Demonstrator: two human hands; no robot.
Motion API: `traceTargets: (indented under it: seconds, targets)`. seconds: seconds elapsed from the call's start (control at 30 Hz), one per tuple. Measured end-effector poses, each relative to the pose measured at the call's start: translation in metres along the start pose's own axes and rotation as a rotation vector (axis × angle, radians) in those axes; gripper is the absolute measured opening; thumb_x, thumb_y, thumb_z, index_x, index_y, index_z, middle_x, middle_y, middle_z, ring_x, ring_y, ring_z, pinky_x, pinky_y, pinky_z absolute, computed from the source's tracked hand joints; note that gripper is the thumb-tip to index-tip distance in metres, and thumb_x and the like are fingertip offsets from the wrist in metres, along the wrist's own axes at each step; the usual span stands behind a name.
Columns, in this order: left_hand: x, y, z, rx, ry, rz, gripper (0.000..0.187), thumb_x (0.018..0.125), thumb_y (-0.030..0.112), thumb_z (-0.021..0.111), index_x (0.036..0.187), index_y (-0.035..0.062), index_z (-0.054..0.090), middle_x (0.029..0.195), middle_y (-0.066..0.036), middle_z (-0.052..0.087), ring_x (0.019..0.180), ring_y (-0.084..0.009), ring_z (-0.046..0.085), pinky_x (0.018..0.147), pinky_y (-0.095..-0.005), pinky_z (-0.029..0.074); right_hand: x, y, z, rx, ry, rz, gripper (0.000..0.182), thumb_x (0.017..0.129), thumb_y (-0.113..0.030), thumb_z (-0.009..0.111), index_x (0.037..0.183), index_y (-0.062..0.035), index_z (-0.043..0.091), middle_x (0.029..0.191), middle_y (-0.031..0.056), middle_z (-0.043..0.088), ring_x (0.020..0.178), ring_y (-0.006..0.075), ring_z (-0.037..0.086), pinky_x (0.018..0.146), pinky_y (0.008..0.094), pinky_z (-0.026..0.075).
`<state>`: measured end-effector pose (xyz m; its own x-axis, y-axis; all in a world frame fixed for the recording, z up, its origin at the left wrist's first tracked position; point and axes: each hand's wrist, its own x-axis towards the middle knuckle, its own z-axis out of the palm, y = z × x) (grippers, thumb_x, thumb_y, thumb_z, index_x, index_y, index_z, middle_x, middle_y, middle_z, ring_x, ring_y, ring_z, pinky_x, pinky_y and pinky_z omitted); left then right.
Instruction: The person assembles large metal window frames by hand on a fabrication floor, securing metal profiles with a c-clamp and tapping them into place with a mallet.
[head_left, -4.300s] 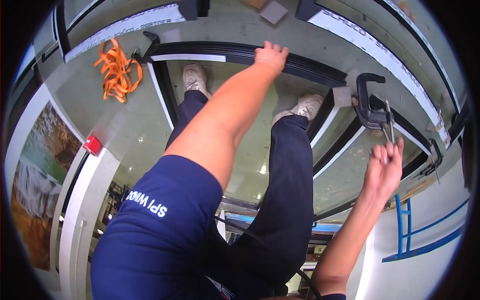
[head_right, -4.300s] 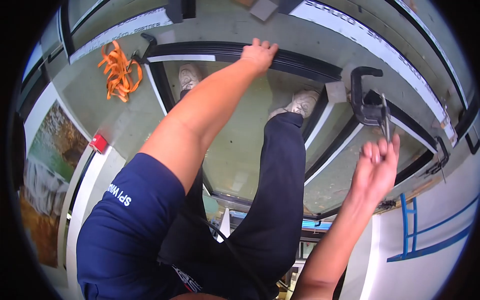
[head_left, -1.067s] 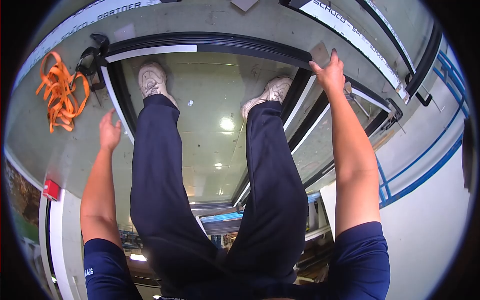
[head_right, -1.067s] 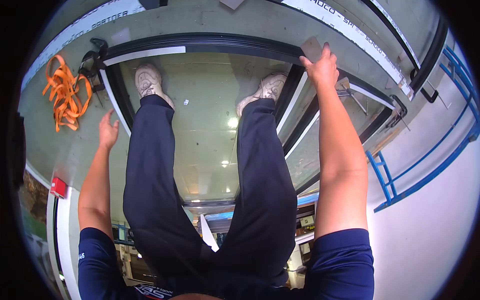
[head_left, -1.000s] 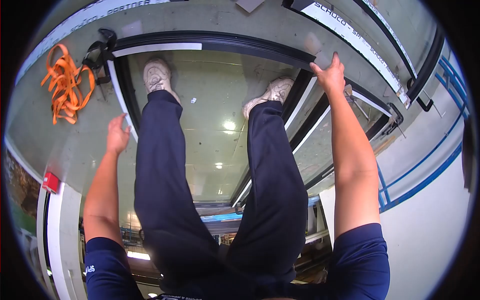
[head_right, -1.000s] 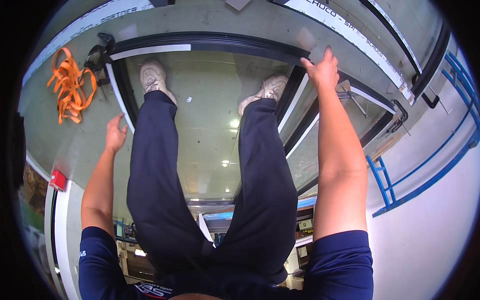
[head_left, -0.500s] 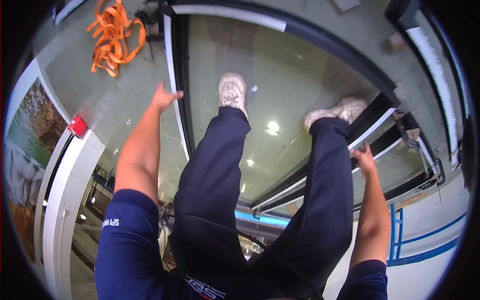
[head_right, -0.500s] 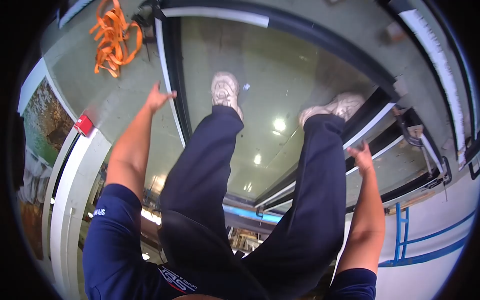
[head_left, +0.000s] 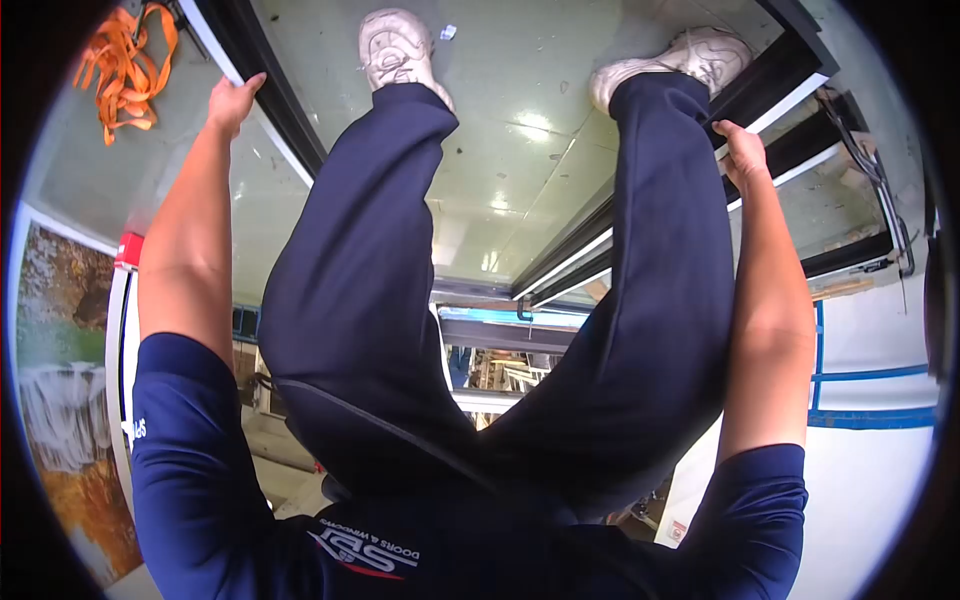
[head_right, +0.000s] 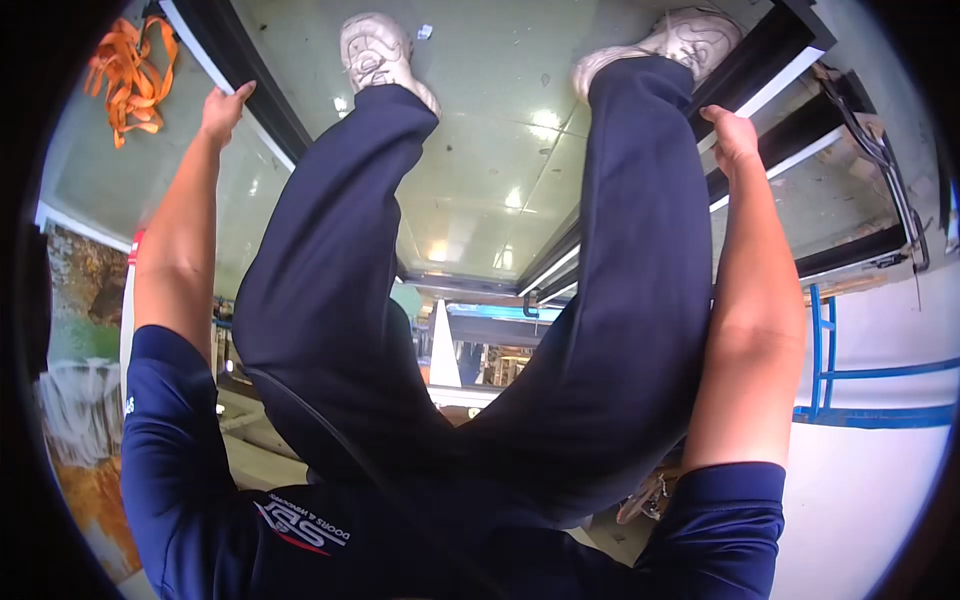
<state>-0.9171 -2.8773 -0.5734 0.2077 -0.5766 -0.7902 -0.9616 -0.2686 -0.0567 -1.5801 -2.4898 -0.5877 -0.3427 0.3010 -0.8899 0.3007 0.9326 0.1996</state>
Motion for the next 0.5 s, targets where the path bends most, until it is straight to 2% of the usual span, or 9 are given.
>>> traceTargets:
  seconds: [0.03, 0.1, 0.2, 0.3, 0.33, 0.37, 0.4, 0.47, 0.5]
  targets:
    - [-0.004, 0.006, -0.001, 0.087, 0.042, 0.015, 0.04, 0.079, 0.034, 0.075, 0.103, 0.0041, 0.064, 0.08, -0.003, 0.063, 0.064, -0.0116, 0.05, 0.057, -0.0289, 0.042, -0.004, 0.002, 0.0, 0.037, -0.003, -0.019, 0.068, 0.074, -0.02, 0.072, 0.124, 0.0164, 0.045, 0.136, 0.0271, 0.043, 0.126, 0.0369, 0.042, 0.107, 0.0477, 0.031]
    - [-0.011, 0.014, -0.006, 0.005, -0.065, -0.101, 0.045, 0.081, 0.027, 0.072, 0.117, 0.002, 0.061, 0.111, -0.011, 0.068, 0.104, -0.0228, 0.062, 0.09, -0.0332, 0.047, -0.016, 0.004, -0.006, 0.05, 0.048, -0.032, 0.068, 0.074, -0.019, 0.072, 0.125, 0.0167, 0.044, 0.137, 0.0279, 0.042, 0.129, 0.0384, 0.039, 0.107, 0.0499, 0.03]
    - [-0.041, 0.027, -0.022, -0.06, -0.084, -0.056, 0.043, 0.08, 0.022, 0.072, 0.116, 0.0014, 0.061, 0.11, -0.011, 0.068, 0.102, -0.0219, 0.063, 0.09, -0.0331, 0.047, 0.003, 0.028, -0.027, 0.098, -0.098, -0.008, 0.063, 0.073, -0.019, 0.072, 0.121, 0.0148, 0.048, 0.13, 0.0258, 0.048, 0.122, 0.0375, 0.046, 0.105, 0.0511, 0.032]
    - [-0.05, -0.001, -0.04, -0.134, -0.137, 0.046, 0.042, 0.08, 0.018, 0.071, 0.116, 0.0003, 0.06, 0.109, -0.011, 0.067, 0.1, -0.0208, 0.062, 0.09, -0.0332, 0.047, -0.076, 0.018, -0.027, 0.046, 0.044, -0.085, 0.058, 0.071, -0.02, 0.072, 0.117, 0.0116, 0.053, 0.125, 0.0234, 0.051, 0.117, 0.0372, 0.049, 0.102, 0.052, 0.035]
    - [-0.06, -0.002, -0.048, -0.19, -0.146, 0.099, 0.042, 0.079, 0.016, 0.07, 0.116, -0.0005, 0.06, 0.109, -0.011, 0.067, 0.1, -0.021, 0.062, 0.09, -0.0334, 0.047, -0.058, 0.041, -0.04, 0.033, 0.046, -0.097, 0.05, 0.07, -0.02, 0.071, 0.109, 0.0088, 0.059, 0.111, 0.0183, 0.059, 0.105, 0.0306, 0.054, 0.092, 0.046, 0.042]
    - [-0.077, -0.005, -0.057, -0.244, -0.157, 0.152, 0.042, 0.079, 0.015, 0.069, 0.116, -0.0014, 0.059, 0.109, -0.011, 0.067, 0.099, -0.0212, 0.062, 0.09, -0.0336, 0.047, -0.066, 0.054, -0.05, 0.026, 0.027, -0.181, 0.04, 0.07, -0.019, 0.071, 0.099, 0.0055, 0.062, 0.094, 0.0123, 0.063, 0.09, 0.0228, 0.057, 0.08, 0.0386, 0.045]
    - [-0.092, -0.01, -0.067, -0.206, -0.163, 0.175, 0.042, 0.079, 0.014, 0.067, 0.117, -0.0012, 0.059, 0.109, -0.01, 0.066, 0.1, -0.021, 0.062, 0.09, -0.0336, 0.047, -0.117, 0.045, -0.046, 0.09, 0.101, -0.22, 0.029, 0.069, -0.018, 0.071, 0.089, 0.0009, 0.064, 0.08, 0.0062, 0.061, 0.078, 0.0172, 0.055, 0.07, 0.0347, 0.043]
    - [-0.13, -0.007, -0.098, -0.183, -0.166, 0.224, 0.043, 0.078, 0.012, 0.064, 0.119, -0.0011, 0.058, 0.11, -0.01, 0.065, 0.101, -0.0214, 0.06, 0.091, -0.0341, 0.047, -0.142, 0.065, -0.064, 0.062, 0.109, -0.161, 0.02, 0.068, -0.015, 0.07, 0.081, -0.0025, 0.062, 0.076, 0.0029, 0.058, 0.072, 0.0157, 0.052, 0.064, 0.0343, 0.04]
    - [-0.155, -0.005, -0.114, -0.197, -0.17, 0.249, 0.045, 0.077, 0.012, 0.063, 0.12, -0.0013, 0.057, 0.111, -0.011, 0.065, 0.102, -0.022, 0.06, 0.091, -0.0347, 0.046, -0.18, 0.064, -0.063, 0.123, 0.184, -0.197, 0.011, 0.068, -0.014, 0.069, 0.069, -0.0082, 0.059, 0.066, -0.0016, 0.052, 0.061, 0.012, 0.044, 0.055, 0.0322, 0.032]
